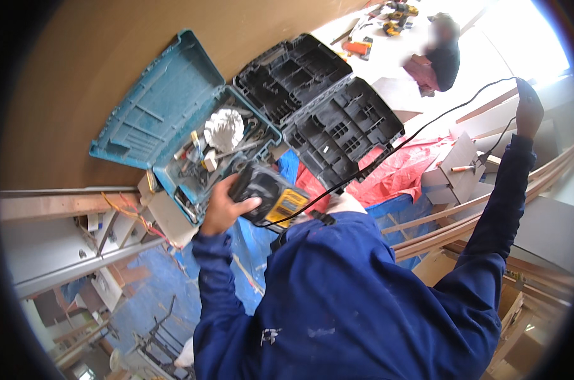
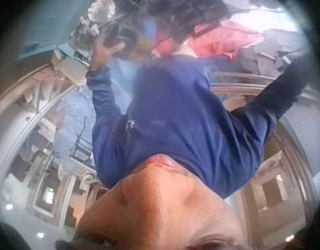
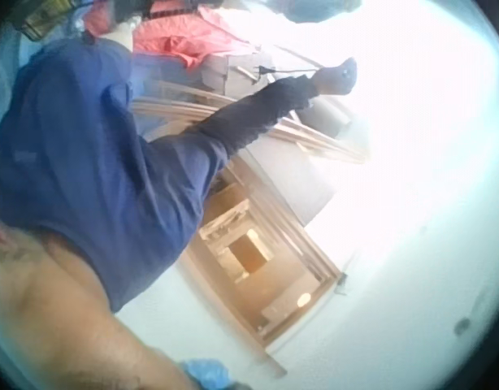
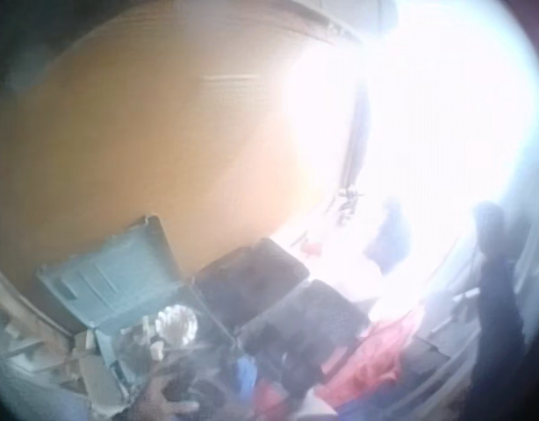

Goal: The person cleans a black toolbox using a brush and a cloth. They scrub the interior compartments and wipe surfaces, then open the toolbox to reveal tools inside. The person also handles a battery pack, brushing and wiping it before placing it back in the toolbox.

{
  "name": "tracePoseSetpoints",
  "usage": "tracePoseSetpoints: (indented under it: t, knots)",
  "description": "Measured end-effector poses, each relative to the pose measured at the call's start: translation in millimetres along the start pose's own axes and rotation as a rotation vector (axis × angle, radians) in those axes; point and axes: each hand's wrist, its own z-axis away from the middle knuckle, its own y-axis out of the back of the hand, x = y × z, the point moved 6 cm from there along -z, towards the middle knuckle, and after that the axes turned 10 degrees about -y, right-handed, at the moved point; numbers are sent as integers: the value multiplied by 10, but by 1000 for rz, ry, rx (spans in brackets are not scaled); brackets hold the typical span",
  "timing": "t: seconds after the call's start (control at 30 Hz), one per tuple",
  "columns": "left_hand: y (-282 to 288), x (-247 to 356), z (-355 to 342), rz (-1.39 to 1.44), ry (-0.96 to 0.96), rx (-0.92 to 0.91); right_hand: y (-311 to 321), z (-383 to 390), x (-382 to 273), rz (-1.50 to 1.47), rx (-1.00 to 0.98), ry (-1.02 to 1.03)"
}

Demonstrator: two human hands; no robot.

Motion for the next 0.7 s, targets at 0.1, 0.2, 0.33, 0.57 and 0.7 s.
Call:
tracePoseSetpoints:
  t: [0.1, 0.2, 0.33, 0.57, 0.7]
  knots:
    - [-480, -277, -264, 170, 35, -197, -603, 9, 752, 85, -62, -42]
    - [-919, -492, -458, 565, 103, -411, -1096, 291, 1413, 176, -123, 26]
    - [-1296, -306, -525, 985, -99, -90, -1696, 1018, 1434, 128, -457, -102]
    - [-1474, 412, -1011, 1383, -572, -184, -1582, 1463, 34, -435, -855, -191]
    - [-1483, 774, -1214, 1380, -666, -5, -1590, 1931, -1176, -851, -1592, -128]
